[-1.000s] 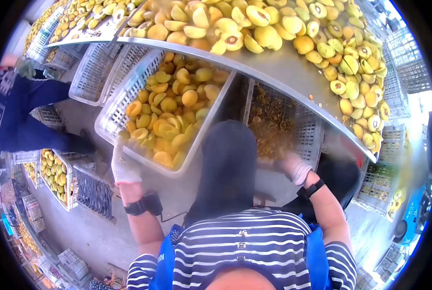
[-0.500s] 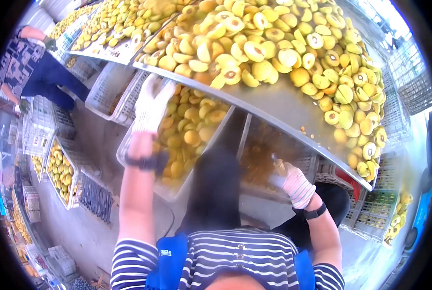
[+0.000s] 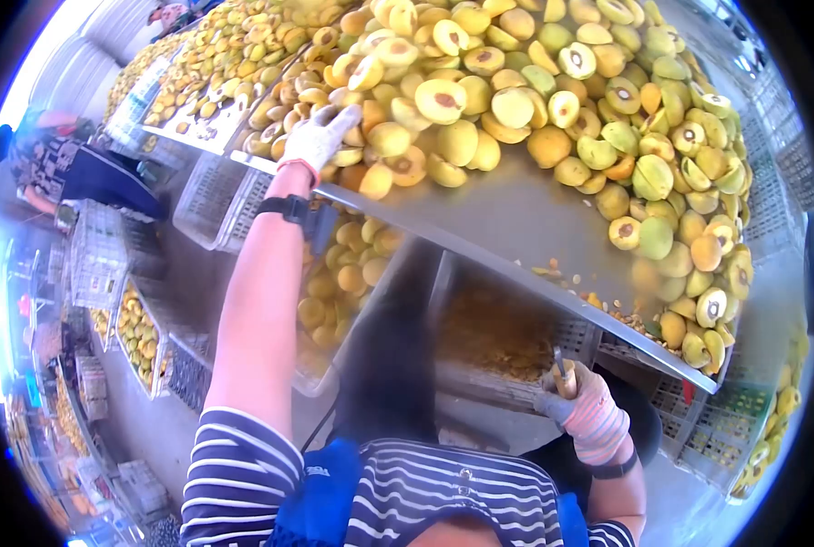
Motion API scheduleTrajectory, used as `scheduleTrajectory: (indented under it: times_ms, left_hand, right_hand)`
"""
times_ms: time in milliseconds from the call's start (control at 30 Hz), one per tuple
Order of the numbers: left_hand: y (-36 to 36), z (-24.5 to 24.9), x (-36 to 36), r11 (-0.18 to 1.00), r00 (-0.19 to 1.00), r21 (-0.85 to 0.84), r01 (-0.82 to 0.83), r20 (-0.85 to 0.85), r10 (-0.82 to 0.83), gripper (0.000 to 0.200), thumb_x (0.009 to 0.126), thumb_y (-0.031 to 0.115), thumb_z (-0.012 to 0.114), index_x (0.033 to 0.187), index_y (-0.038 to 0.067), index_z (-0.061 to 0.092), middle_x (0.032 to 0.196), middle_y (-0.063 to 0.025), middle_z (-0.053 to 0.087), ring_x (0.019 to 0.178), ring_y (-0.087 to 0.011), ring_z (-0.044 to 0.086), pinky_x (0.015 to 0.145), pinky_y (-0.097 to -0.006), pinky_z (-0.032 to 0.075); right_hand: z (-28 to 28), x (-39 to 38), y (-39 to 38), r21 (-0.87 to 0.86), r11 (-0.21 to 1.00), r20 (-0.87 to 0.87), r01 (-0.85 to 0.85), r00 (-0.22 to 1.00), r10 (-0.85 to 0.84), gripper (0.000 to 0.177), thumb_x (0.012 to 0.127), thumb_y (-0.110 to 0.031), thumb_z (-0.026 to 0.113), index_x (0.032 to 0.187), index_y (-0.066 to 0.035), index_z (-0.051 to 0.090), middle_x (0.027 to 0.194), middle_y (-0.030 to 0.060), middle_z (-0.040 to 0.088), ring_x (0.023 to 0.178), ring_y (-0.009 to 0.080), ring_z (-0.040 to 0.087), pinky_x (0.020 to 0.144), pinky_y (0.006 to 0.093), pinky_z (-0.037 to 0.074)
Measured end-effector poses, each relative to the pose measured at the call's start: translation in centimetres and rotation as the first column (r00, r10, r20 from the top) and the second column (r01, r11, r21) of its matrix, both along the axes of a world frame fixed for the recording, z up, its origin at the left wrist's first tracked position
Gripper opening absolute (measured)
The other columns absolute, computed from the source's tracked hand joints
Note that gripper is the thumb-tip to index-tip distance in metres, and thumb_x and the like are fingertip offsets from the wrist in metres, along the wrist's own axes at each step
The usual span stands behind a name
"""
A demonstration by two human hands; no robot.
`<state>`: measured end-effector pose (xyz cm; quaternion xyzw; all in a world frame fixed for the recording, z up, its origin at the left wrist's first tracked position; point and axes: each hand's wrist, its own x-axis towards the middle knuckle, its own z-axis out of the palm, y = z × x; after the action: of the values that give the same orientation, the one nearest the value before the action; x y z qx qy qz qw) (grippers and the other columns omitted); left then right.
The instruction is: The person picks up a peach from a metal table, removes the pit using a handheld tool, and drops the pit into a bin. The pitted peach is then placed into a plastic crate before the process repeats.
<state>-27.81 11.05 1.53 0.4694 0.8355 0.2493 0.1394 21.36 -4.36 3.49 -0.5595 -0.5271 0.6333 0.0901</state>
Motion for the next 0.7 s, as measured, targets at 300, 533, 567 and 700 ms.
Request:
scheduleTrajectory:
  times_ms: [300,533,567,700]
  left_hand:
    - [-1.3,1.5,8.4,0.991,0.996,-0.108,0.079,-0.023,-0.082,0.093,0.077,0.077,0.055,0.139,0.008,0.055,0.14,-0.0274,0.05,0.132,-0.0407,0.045,0.112,-0.0452,0.035]
    - [-0.4,3.0,15.8,0.951,0.906,0.003,0.308,0.305,-0.294,0.114,0.074,0.06,0.077,0.152,-0.003,0.023,0.129,-0.0258,0.058,0.104,-0.0262,0.068,0.076,-0.036,0.058]
    - [0.1,2.6,16.0,0.95,0.928,0.023,0.311,0.206,-0.309,0.112,0.074,0.06,0.076,0.152,-0.004,0.026,0.137,-0.0266,0.053,0.114,-0.0303,0.064,0.083,-0.0362,0.057]
    - [-0.1,6.3,15.0,0.904,0.884,-0.049,0.424,0.238,-0.402,0.097,0.076,0.059,0.073,0.147,0.001,0.042,0.144,-0.0235,0.048,0.128,-0.0337,0.054,0.107,-0.0415,0.043]
  right_hand:
    - [1.5,-0.9,-1.1,0.08,0.995,0.045,0.057,0.997,-0.06,0.02,0.078,-0.012,0.073,0.094,-0.005,0.062,0.069,0.0001,0.057,0.054,0.0078,0.05,0.05,0.0253,0.04]
    - [0.2,-1.3,0.0,0.289,0.957,0.115,-0.025,0.993,-0.008,0.034,0.083,-0.023,0.071,0.109,-0.003,0.063,0.09,0.0079,0.068,0.084,0.0203,0.065,0.076,0.0354,0.051]
    - [0.4,-1.0,0.2,0.376,0.924,0.168,-0.066,0.986,0.002,0.038,0.083,-0.025,0.072,0.112,-0.002,0.063,0.092,0.0102,0.069,0.085,0.0234,0.066,0.076,0.0365,0.052]
    - [1.3,3.2,4.2,0.69,0.57,0.523,-0.447,0.851,0.034,0.046,0.084,-0.032,0.076,0.117,-0.004,0.061,0.098,0.0165,0.068,0.089,0.0337,0.066,0.075,0.0424,0.054]
